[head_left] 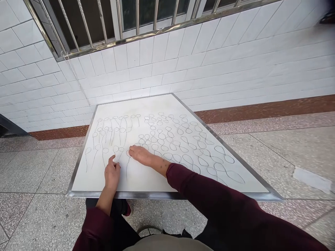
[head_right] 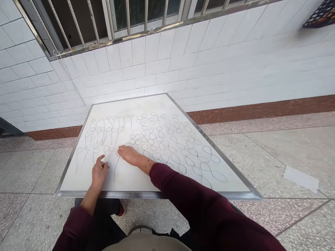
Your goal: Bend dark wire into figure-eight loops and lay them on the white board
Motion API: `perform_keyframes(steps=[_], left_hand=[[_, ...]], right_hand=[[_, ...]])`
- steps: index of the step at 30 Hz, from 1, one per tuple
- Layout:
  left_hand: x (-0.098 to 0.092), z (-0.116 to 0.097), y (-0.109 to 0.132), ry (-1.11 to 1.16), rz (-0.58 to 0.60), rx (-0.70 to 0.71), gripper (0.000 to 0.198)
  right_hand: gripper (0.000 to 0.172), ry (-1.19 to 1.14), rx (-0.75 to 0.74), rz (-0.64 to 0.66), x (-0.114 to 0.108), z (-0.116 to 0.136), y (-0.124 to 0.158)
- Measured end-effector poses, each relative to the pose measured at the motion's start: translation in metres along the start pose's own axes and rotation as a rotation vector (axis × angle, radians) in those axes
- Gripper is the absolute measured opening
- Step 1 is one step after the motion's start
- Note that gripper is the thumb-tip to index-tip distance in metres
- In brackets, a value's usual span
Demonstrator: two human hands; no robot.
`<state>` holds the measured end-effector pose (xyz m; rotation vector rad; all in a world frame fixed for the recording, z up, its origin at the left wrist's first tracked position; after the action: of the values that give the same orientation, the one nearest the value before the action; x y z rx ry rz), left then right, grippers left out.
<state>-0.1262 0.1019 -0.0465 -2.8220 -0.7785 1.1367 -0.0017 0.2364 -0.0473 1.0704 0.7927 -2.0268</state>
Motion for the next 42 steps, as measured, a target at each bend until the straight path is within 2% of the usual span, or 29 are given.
perform_keyframes(steps=[6, 10, 16, 22, 27, 34, 39, 42], left_hand=[[0.000, 0.000, -0.001, 0.011, -0.038, 0.008, 0.045], [0.000, -0.003, 0.002, 0.109, -0.035, 0.007, 0.047], [0.005, -0.005, 0.007, 0.237, 0.004, -0.043, 0.044], [0.010, 0.002, 0.007, 0.153, 0.053, -0.075, 0.043], [0.008, -0.003, 0.006, 0.000, 0.060, -0.036, 0.043], [0.002, -0.017, 0.013, -0.232, 0.024, 0.014, 0.049], [-0.014, -0.027, 0.026, -0.498, -0.093, 0.208, 0.045], [-0.014, -0.029, 0.032, -0.497, -0.095, 0.304, 0.041]], right_hand=[[0.017, 0.029, 0.007, 0.045, -0.005, -0.001, 0.008], [0.017, -0.014, 0.120, -0.031, -0.009, -0.005, 0.006], [0.032, -0.109, 0.240, -0.103, -0.010, -0.011, -0.004], [0.028, -0.118, 0.293, -0.091, -0.002, -0.013, -0.003], [0.026, -0.107, 0.312, -0.096, 0.003, -0.012, 0.001], [0.020, -0.068, 0.255, -0.063, -0.008, -0.021, 0.007], [0.017, -0.013, 0.112, 0.045, -0.011, -0.020, 0.011], [0.021, 0.042, 0.027, 0.084, -0.008, -0.012, 0.008]])
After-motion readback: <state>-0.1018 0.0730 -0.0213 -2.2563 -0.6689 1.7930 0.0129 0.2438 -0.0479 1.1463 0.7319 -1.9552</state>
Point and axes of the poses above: each hand's wrist, its own y-axis away from the middle knuckle, its own x-axis out of the palm, z = x × y, the point moved 7 cm from there along -y, towards the middle knuckle, and after that the axes turned 8 degrees about x, right-handed, at the moved point
